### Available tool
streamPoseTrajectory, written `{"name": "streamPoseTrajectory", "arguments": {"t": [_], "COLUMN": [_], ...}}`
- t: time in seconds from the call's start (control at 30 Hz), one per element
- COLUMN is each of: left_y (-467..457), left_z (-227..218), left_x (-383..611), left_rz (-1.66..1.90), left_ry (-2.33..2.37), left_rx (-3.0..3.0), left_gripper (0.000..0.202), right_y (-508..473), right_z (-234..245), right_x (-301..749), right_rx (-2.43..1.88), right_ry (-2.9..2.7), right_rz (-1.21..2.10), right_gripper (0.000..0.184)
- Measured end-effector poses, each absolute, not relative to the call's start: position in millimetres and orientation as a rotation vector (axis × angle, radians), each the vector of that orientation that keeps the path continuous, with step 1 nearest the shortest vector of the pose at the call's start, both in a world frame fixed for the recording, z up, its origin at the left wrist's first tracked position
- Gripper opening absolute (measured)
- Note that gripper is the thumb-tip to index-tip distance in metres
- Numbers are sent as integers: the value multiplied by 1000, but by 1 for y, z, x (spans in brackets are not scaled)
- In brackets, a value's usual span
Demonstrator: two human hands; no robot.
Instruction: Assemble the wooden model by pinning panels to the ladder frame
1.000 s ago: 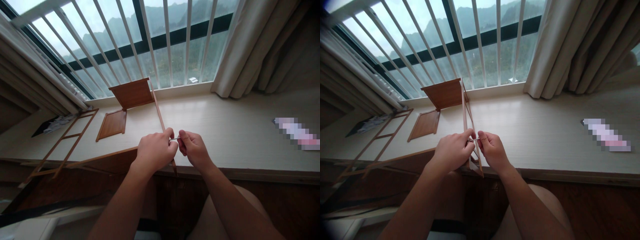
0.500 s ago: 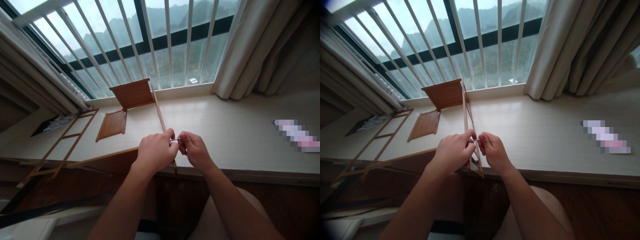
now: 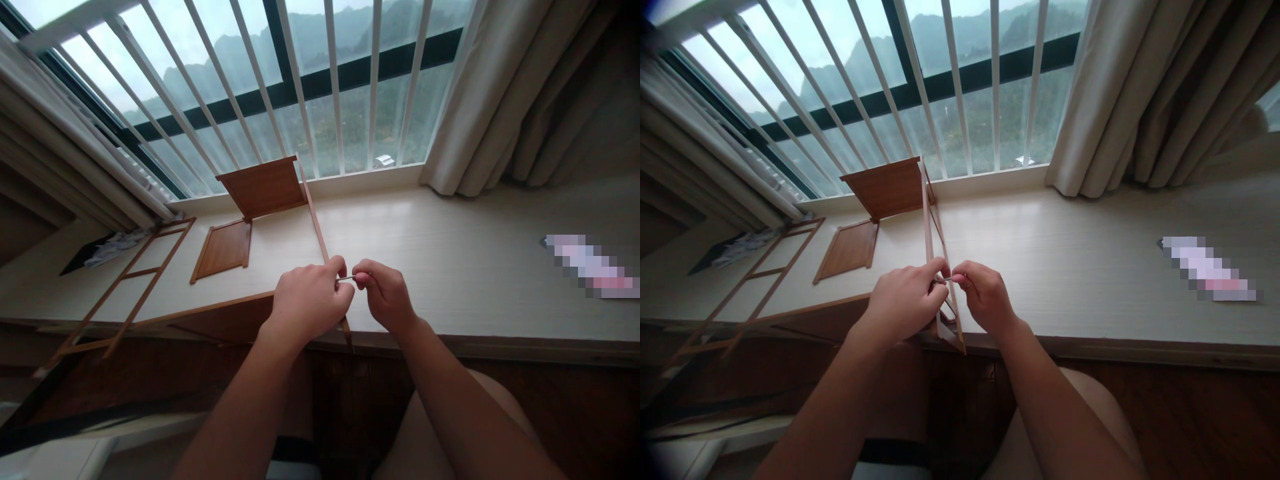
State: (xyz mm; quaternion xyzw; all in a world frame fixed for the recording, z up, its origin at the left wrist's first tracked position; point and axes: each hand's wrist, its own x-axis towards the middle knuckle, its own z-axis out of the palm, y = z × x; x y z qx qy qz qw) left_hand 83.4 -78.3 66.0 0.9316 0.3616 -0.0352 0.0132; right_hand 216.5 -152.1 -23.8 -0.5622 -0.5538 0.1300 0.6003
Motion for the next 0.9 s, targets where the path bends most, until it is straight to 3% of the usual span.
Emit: {"name": "streamPoseTrajectory", "arguments": {"t": [0.13,0.6,0.73,0.9], "left_y": [-79,-80,-80,-80], "left_z": [66,67,67,67], "left_x": [84,85,84,84], "left_rz": [-123,-126,-114,-134], "left_ry": [1132,1156,1144,1173], "left_rx": [2889,2883,2899,2893], "left_gripper": [38,37,36,37], "right_y": [-149,-153,-152,-151], "right_z": [-28,-16,-14,-18], "right_x": [218,207,208,208], "right_rx": [-1303,-1258,-1257,-1258], "right_ry": [-1291,-923,-881,-921], "right_rz": [242,739,874,803], "right_gripper": [33,55,57,53]}}
